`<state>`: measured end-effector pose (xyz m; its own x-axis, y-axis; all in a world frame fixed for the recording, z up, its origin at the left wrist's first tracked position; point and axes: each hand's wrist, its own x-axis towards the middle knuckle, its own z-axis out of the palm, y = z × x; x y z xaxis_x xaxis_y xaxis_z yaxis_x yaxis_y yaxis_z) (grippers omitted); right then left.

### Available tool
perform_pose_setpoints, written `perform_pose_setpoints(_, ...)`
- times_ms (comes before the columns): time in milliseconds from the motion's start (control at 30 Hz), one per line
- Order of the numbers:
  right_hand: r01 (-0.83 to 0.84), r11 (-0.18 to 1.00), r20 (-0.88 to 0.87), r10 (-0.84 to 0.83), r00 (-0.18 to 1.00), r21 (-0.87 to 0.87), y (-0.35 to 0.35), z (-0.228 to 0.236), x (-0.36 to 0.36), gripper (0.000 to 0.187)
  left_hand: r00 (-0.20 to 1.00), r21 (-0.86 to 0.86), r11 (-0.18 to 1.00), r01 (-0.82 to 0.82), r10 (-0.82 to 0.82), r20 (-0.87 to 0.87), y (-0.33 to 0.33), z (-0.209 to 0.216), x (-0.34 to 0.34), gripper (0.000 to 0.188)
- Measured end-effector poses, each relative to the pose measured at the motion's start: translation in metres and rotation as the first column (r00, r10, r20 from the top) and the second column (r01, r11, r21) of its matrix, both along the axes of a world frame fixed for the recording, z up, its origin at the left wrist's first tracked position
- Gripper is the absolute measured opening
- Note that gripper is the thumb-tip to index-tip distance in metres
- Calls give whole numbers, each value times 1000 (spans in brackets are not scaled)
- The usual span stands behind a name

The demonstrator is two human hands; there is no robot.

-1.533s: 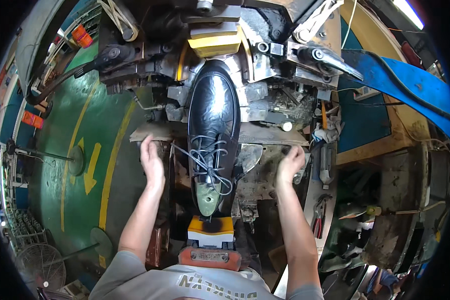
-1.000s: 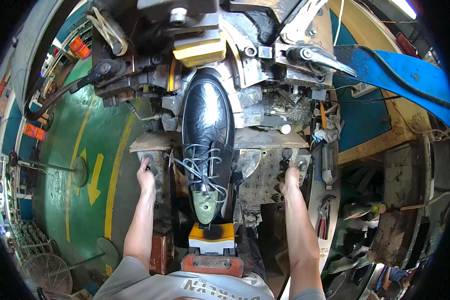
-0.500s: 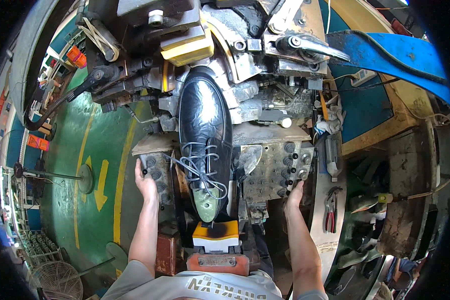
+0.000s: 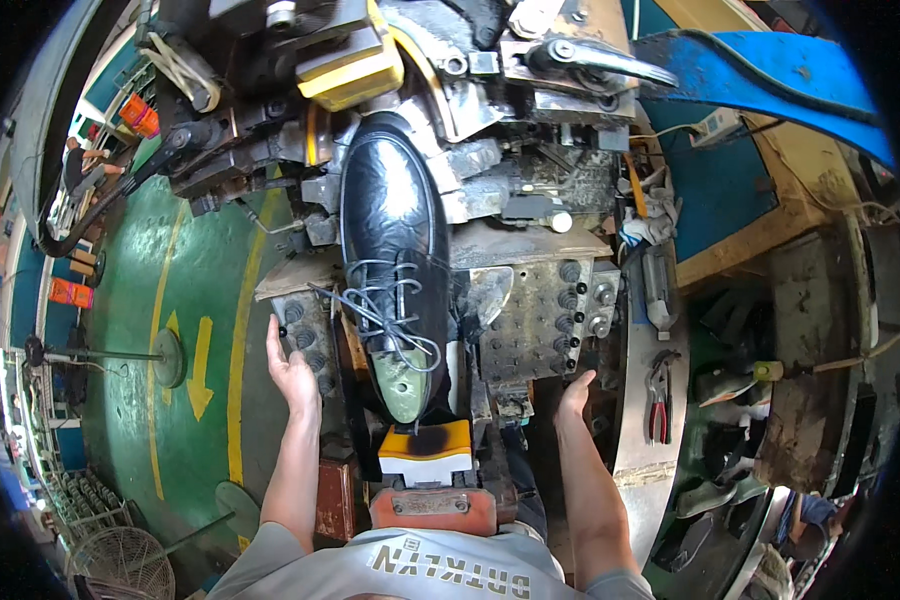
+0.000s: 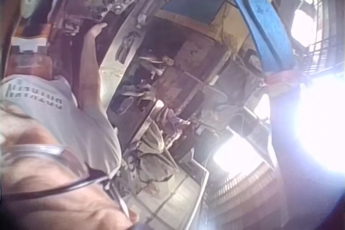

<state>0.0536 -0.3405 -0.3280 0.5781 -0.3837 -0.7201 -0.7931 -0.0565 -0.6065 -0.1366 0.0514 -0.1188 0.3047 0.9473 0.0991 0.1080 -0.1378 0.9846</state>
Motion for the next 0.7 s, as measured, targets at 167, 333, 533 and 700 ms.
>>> perform_pose_setpoints(167, -106, 978, 99, 90, 991, 178, -35, -47, 1, 76, 993, 109, 987, 122, -122, -12, -19, 12, 12, 69)
perform_pose_setpoints(333, 17, 999, 451, -32, 892, 37, -26, -5, 27, 44, 951, 123, 947, 296, -305, 58, -42, 37, 20, 64)
perform_pose_setpoints(533, -632, 671, 681, 253, 687, 388, 129, 222, 4, 39, 781, -285, 769, 573, -405, 476, -72, 60, 64, 38)
perform_pose_setpoints(700, -505, 460, 511, 123, 851, 731, 206, 298, -19, 35, 811, -602, 581, 548, -194, 551, -81, 75, 86, 34)
